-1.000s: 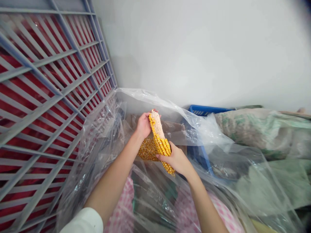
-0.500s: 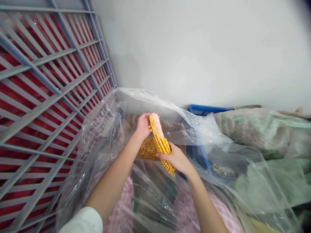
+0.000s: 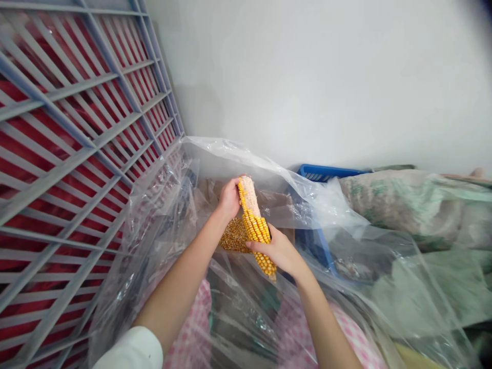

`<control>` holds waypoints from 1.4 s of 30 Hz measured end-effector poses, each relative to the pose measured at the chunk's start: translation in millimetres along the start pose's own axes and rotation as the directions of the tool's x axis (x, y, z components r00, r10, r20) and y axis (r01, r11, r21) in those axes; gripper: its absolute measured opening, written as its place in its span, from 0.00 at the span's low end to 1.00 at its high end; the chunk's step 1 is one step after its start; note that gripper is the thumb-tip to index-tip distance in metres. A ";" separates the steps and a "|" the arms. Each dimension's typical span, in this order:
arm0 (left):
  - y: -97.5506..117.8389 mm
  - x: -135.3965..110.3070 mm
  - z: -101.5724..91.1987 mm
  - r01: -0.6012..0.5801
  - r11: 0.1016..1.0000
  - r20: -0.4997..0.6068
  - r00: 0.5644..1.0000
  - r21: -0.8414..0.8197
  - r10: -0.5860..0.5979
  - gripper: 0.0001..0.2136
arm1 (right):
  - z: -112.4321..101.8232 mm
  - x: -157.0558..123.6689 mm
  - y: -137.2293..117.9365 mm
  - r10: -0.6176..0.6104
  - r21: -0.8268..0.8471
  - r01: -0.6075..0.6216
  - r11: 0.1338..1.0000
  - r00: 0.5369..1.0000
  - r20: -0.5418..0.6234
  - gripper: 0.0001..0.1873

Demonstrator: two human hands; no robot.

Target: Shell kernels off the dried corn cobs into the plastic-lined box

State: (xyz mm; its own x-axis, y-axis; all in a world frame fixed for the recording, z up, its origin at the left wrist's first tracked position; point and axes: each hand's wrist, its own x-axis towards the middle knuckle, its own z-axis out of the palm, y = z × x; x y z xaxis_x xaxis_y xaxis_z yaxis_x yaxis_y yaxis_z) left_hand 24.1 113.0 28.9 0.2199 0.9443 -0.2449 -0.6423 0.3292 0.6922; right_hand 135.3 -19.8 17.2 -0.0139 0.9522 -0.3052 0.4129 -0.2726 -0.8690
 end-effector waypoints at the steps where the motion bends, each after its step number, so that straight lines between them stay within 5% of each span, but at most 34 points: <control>1: -0.4 0.6 0.2 0.007 1.000 -0.007 1.000 -0.007 -0.007 0.09 | 0.2 -0.4 -0.5 0.004 -0.008 -0.004 1.000 1.000 -0.002 0.24; 9: -0.7 4.7 -0.7 0.108 0.994 -0.125 0.986 -0.030 -0.111 0.08 | 3.5 -0.2 -0.5 0.027 -0.072 -0.028 0.997 1.000 -0.015 0.26; 16: 2.7 -3.1 1.0 0.071 0.997 0.058 0.996 -0.027 -0.069 0.08 | -0.9 0.5 1.5 0.002 0.095 -0.004 0.995 1.000 0.027 0.28; 32: 5.0 2.7 -2.0 0.087 0.996 -0.025 0.996 0.012 -0.086 0.10 | -1.6 -3.4 -2.8 -0.015 -0.025 0.014 1.000 1.000 -0.017 0.27; 37: 10.7 -4.6 0.4 0.118 0.991 0.090 0.988 0.059 -0.123 0.14 | -1.4 -1.9 -1.8 -0.015 0.097 0.013 0.995 1.000 0.021 0.27; 42: 1.0 -3.0 -4.4 -0.033 0.977 0.094 0.995 0.210 0.013 0.08 | -0.1 -1.2 -0.4 -0.006 0.166 -0.002 0.986 0.999 0.049 0.27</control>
State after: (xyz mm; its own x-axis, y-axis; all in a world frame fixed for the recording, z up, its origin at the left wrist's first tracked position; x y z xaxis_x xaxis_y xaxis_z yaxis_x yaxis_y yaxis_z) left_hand 19.5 110.5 27.3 0.2797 0.9448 -0.1709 -0.4804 0.2918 0.8271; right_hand 135.3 -20.8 17.9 -0.0614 0.9459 -0.3187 0.2557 -0.2937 -0.9211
